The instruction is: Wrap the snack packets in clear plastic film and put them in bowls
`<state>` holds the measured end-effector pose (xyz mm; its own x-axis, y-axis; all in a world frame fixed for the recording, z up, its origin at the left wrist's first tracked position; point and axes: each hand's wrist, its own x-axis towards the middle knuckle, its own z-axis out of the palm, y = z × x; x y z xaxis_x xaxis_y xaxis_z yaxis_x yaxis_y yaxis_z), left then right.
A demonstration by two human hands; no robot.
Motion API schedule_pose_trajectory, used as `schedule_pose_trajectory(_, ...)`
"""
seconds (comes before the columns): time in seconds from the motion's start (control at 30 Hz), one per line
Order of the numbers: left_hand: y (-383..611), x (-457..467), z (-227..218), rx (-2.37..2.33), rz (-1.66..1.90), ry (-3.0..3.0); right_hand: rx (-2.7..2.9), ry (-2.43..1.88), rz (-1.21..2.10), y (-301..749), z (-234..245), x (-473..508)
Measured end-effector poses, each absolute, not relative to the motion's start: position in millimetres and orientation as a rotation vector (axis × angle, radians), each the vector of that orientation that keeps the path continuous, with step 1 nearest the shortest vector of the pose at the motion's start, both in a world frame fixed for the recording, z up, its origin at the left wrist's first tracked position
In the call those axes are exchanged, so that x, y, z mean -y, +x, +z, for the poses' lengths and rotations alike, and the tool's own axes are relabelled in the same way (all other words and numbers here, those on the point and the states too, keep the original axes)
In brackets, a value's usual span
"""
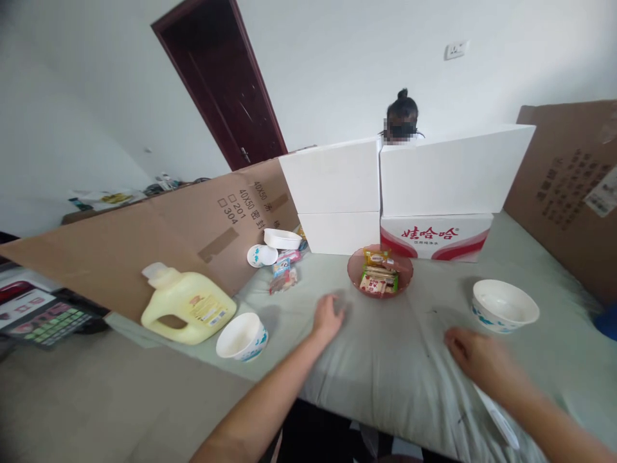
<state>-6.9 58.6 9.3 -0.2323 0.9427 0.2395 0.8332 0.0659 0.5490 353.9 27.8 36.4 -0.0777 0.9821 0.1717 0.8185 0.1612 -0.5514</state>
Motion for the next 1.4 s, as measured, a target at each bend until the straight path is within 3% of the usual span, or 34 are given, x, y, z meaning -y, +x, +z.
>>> schedule_pose_trajectory(0.2, -109.4, -127.0, 42.7, -2.701, 0.718, 1.344, 1.944, -1.6, 0.69, 321.0, -11.4, 67.2)
schedule_pose_trajectory(0.53, -123.6, -119.5, 20.3, -2.76, 0.455, 1.438, 1.76, -1.713, 0.642, 358.6, -33.4, 102.5)
schedule_pose_trajectory(0.87, -74.4, -59.6, 5.1, -2.463, 0.365, 2.064, 1.851, -1.586, 0.7, 314.4, -5.7, 89.2)
schedule_pose_trajectory(1.3, -21.6, -40.9, 10.0, -1.94, 0.559, 2.063, 1.816, -1.571, 0.669, 299.8, 3.6, 85.5)
schedule_pose_trajectory(1.4, 13.9, -15.8, 17.2, -1.566, 0.668, 1.671, 1.817, -1.505, 0.707, 288.3, 10.7, 83.4)
